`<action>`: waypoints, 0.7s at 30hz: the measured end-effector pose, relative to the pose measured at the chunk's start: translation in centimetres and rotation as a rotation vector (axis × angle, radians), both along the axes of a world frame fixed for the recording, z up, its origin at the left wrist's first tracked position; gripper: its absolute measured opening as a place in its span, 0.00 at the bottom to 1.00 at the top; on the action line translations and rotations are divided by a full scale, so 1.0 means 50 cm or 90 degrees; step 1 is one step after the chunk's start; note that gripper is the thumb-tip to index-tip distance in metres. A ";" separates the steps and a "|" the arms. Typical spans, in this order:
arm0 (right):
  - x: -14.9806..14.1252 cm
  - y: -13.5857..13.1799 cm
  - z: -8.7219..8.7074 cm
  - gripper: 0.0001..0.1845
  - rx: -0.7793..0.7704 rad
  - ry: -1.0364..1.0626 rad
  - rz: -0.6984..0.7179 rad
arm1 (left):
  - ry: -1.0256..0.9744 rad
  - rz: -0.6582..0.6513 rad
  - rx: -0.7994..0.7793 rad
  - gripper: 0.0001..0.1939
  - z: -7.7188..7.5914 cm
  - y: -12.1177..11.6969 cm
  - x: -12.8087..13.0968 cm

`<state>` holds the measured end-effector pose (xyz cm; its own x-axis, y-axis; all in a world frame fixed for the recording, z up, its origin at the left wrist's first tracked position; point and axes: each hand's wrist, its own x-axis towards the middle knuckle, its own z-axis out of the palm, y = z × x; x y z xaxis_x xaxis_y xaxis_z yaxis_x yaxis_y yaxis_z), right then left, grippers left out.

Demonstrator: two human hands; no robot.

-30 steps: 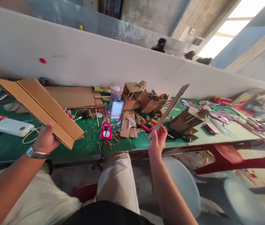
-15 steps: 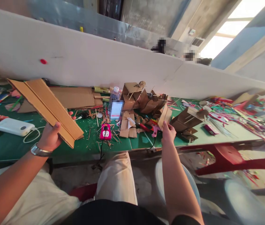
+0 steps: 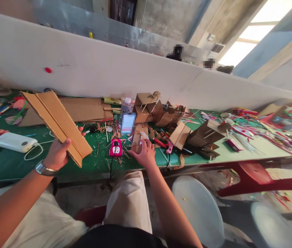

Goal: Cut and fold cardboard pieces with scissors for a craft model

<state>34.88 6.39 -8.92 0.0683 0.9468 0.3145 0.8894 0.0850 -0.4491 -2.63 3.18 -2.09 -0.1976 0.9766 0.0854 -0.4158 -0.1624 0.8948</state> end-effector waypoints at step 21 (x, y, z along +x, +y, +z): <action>0.097 0.097 0.051 0.19 0.089 0.302 -0.128 | 0.014 -0.011 -0.004 0.43 -0.010 -0.004 -0.009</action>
<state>39.73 11.25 -6.38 0.4093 0.8519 0.3267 0.5962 0.0213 -0.8026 -3.06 3.00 -2.60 -0.1795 0.9802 0.0837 -0.3983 -0.1502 0.9049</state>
